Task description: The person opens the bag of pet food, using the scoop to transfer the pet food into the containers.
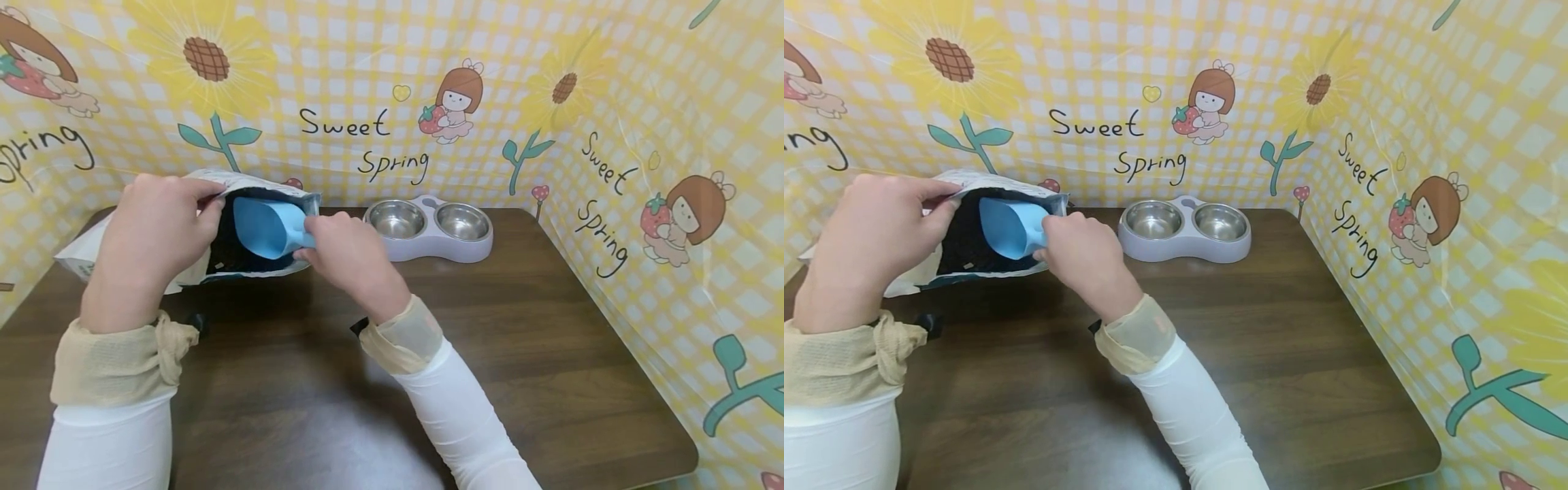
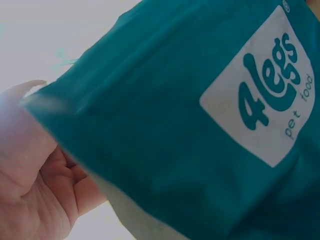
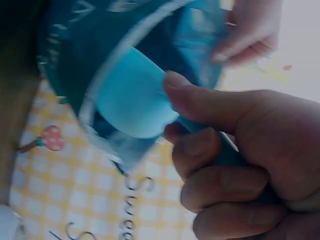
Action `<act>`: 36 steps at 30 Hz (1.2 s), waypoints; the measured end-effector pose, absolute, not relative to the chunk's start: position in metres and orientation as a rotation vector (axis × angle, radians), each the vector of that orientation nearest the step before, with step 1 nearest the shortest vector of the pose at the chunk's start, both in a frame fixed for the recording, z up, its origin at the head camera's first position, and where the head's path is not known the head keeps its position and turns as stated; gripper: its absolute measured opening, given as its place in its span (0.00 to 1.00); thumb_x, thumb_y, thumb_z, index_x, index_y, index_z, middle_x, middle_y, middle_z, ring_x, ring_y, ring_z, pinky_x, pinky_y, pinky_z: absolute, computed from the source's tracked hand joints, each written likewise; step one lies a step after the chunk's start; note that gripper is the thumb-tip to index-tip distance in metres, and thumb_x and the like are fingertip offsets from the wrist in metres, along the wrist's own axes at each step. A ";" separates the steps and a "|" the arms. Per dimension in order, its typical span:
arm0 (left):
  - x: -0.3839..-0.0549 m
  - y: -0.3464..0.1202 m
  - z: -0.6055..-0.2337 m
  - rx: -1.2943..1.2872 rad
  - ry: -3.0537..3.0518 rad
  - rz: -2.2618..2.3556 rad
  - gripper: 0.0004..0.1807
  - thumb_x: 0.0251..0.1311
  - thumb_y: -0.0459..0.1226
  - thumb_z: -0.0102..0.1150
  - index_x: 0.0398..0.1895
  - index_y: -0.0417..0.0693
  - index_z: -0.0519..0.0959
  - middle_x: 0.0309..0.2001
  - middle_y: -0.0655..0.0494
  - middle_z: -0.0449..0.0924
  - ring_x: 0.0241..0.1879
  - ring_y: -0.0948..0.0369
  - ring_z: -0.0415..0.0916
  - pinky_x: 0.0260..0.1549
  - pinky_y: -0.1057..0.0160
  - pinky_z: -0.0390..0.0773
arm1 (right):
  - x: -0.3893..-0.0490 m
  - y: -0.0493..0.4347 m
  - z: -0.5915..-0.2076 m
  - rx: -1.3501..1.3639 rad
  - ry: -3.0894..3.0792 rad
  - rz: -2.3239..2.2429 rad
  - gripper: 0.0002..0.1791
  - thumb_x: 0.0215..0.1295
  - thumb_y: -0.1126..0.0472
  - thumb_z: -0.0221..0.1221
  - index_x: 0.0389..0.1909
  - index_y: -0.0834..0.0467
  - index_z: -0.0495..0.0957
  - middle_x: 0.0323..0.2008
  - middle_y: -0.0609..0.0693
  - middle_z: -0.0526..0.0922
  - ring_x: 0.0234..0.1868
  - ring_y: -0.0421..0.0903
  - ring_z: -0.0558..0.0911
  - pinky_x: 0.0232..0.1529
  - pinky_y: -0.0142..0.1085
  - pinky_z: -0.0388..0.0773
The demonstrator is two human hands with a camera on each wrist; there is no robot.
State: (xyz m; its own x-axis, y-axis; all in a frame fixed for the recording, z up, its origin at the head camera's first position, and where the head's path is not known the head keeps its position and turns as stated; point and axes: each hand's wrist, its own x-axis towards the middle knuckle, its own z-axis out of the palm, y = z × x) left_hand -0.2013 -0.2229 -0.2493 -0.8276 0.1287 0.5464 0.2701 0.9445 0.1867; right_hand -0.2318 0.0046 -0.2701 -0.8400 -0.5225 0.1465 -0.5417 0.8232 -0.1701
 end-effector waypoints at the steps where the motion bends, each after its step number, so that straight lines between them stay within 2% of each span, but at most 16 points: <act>1: -0.202 -0.223 -0.249 -0.288 -2.543 -0.349 0.15 0.71 0.30 0.59 0.53 0.33 0.89 0.44 0.26 0.89 0.40 0.23 0.81 0.44 0.26 0.78 | -0.234 0.000 -0.273 0.833 -2.909 0.307 0.18 0.75 0.40 0.66 0.49 0.51 0.85 0.36 0.46 0.87 0.33 0.43 0.84 0.33 0.35 0.81; 7: -0.202 -0.222 -0.247 -0.294 -2.547 -0.342 0.15 0.72 0.31 0.59 0.54 0.33 0.89 0.46 0.26 0.89 0.40 0.23 0.82 0.44 0.26 0.79 | -0.243 -0.013 -0.282 0.841 -2.922 0.241 0.20 0.82 0.40 0.57 0.42 0.52 0.85 0.29 0.46 0.80 0.31 0.44 0.82 0.29 0.35 0.75; 12: -0.201 -0.222 -0.246 -0.287 -2.560 -0.340 0.15 0.72 0.31 0.58 0.54 0.33 0.89 0.46 0.25 0.89 0.40 0.23 0.82 0.45 0.26 0.79 | -0.246 -0.018 -0.283 0.839 -2.881 0.176 0.20 0.81 0.41 0.59 0.44 0.53 0.87 0.30 0.46 0.82 0.31 0.44 0.83 0.29 0.36 0.78; 19: -0.201 -0.220 -0.247 -0.276 -2.571 -0.356 0.15 0.72 0.31 0.59 0.54 0.33 0.89 0.46 0.26 0.89 0.42 0.23 0.82 0.46 0.26 0.79 | -0.248 -0.028 -0.289 0.799 -2.857 0.111 0.21 0.80 0.40 0.60 0.53 0.51 0.90 0.37 0.45 0.89 0.32 0.44 0.86 0.32 0.38 0.86; 28: -0.203 -0.219 -0.249 -0.307 -2.589 -0.353 0.15 0.72 0.31 0.59 0.54 0.34 0.89 0.45 0.27 0.89 0.39 0.24 0.82 0.43 0.27 0.79 | -0.258 -0.039 -0.305 0.818 -2.841 0.126 0.19 0.81 0.40 0.59 0.52 0.48 0.91 0.33 0.43 0.89 0.32 0.42 0.87 0.34 0.38 0.88; 36: -0.203 -0.218 -0.249 -0.310 -2.595 -0.352 0.15 0.72 0.31 0.58 0.54 0.34 0.89 0.45 0.28 0.90 0.38 0.26 0.83 0.41 0.26 0.79 | -0.266 -0.041 -0.314 1.012 -2.863 0.211 0.20 0.82 0.41 0.57 0.49 0.50 0.90 0.30 0.43 0.85 0.31 0.40 0.84 0.35 0.34 0.85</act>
